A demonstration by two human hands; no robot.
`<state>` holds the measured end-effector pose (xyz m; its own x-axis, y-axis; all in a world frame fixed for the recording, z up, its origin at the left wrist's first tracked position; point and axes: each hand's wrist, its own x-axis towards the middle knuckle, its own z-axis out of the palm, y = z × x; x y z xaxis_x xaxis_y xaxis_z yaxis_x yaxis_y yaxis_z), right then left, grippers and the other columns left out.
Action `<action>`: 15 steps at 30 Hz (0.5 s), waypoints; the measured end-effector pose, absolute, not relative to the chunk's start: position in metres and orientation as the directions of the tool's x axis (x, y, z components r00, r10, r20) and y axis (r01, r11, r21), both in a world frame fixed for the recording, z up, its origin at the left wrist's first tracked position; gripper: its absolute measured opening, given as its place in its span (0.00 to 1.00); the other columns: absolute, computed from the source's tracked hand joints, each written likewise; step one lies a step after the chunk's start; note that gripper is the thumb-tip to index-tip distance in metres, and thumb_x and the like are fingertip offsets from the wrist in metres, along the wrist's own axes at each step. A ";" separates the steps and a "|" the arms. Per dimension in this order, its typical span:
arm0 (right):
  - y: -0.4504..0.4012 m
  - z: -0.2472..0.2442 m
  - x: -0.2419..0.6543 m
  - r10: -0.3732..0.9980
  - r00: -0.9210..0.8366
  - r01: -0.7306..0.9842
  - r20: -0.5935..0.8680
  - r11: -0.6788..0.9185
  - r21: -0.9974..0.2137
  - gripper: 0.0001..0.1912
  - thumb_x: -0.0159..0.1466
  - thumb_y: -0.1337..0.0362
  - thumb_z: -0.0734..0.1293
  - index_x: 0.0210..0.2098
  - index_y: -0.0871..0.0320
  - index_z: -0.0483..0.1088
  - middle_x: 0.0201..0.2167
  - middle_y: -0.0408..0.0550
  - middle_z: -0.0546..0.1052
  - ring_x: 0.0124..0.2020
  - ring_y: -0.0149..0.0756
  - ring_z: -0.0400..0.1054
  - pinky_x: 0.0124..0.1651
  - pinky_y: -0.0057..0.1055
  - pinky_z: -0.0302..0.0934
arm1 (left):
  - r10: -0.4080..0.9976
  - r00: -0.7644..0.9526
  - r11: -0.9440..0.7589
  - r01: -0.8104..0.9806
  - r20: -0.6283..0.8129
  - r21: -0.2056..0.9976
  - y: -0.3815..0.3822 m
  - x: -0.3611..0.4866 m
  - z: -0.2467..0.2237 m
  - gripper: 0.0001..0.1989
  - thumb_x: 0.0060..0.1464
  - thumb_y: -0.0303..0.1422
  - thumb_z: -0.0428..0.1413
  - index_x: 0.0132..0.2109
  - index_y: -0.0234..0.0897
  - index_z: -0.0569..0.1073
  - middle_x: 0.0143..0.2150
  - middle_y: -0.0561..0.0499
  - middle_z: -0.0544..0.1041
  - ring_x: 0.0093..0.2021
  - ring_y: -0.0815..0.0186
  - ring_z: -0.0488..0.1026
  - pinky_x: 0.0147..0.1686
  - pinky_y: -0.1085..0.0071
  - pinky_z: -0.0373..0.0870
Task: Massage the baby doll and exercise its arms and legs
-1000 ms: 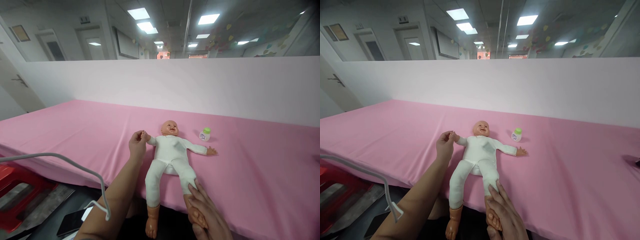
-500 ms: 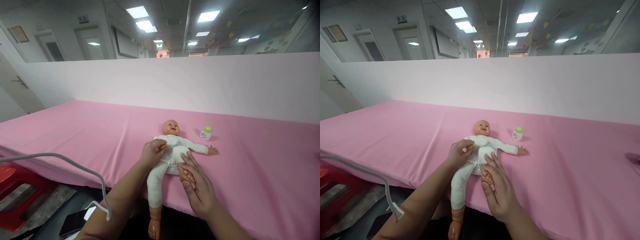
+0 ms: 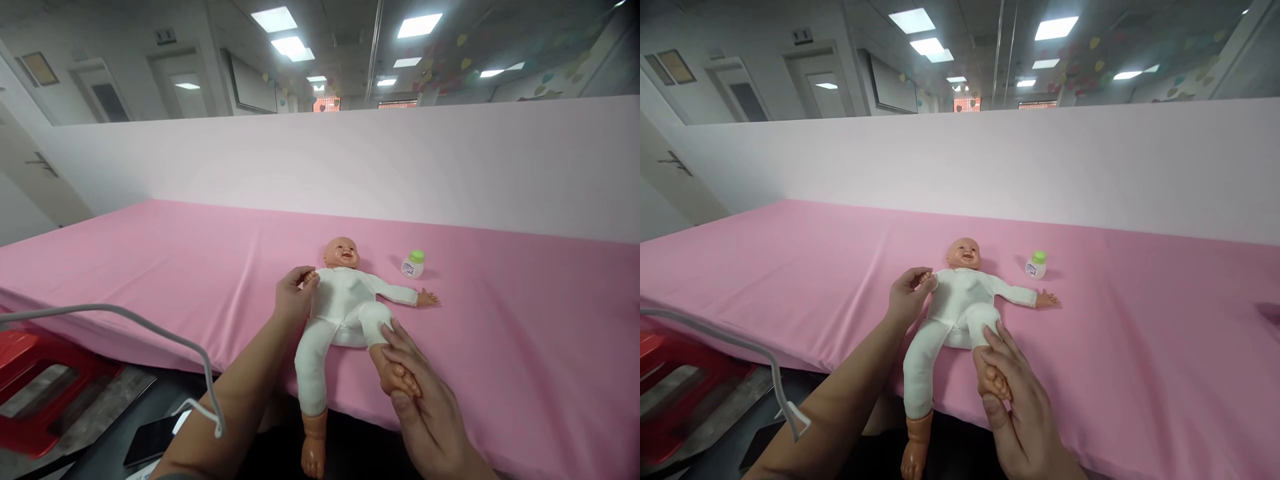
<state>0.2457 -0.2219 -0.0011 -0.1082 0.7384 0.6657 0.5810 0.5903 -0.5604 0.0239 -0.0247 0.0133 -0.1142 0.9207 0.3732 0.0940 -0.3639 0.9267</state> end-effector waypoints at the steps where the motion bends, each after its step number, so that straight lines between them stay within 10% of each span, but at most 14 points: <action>1: -0.228 -0.003 0.247 0.741 -0.108 0.592 0.663 0.584 -0.556 0.24 0.75 0.53 0.60 0.67 0.53 0.64 0.71 0.56 0.65 0.75 0.60 0.53 0.68 0.67 0.59 | 0.926 -0.142 -0.346 0.044 0.348 0.937 -0.022 0.022 0.014 0.12 0.52 0.35 0.66 0.44 0.40 0.83 0.40 0.47 0.82 0.41 0.60 0.77 0.45 0.62 0.75; 15: -0.258 -0.072 0.248 0.668 -0.255 0.688 0.699 0.633 -0.355 0.28 0.74 0.47 0.62 0.67 0.54 0.67 0.64 0.58 0.75 0.65 0.57 0.68 0.54 0.46 0.77 | 0.781 -0.619 -0.092 -0.254 -0.088 0.963 0.023 -0.017 -0.003 0.07 0.60 0.34 0.59 0.44 0.38 0.75 0.36 0.51 0.75 0.32 0.67 0.73 0.41 0.63 0.75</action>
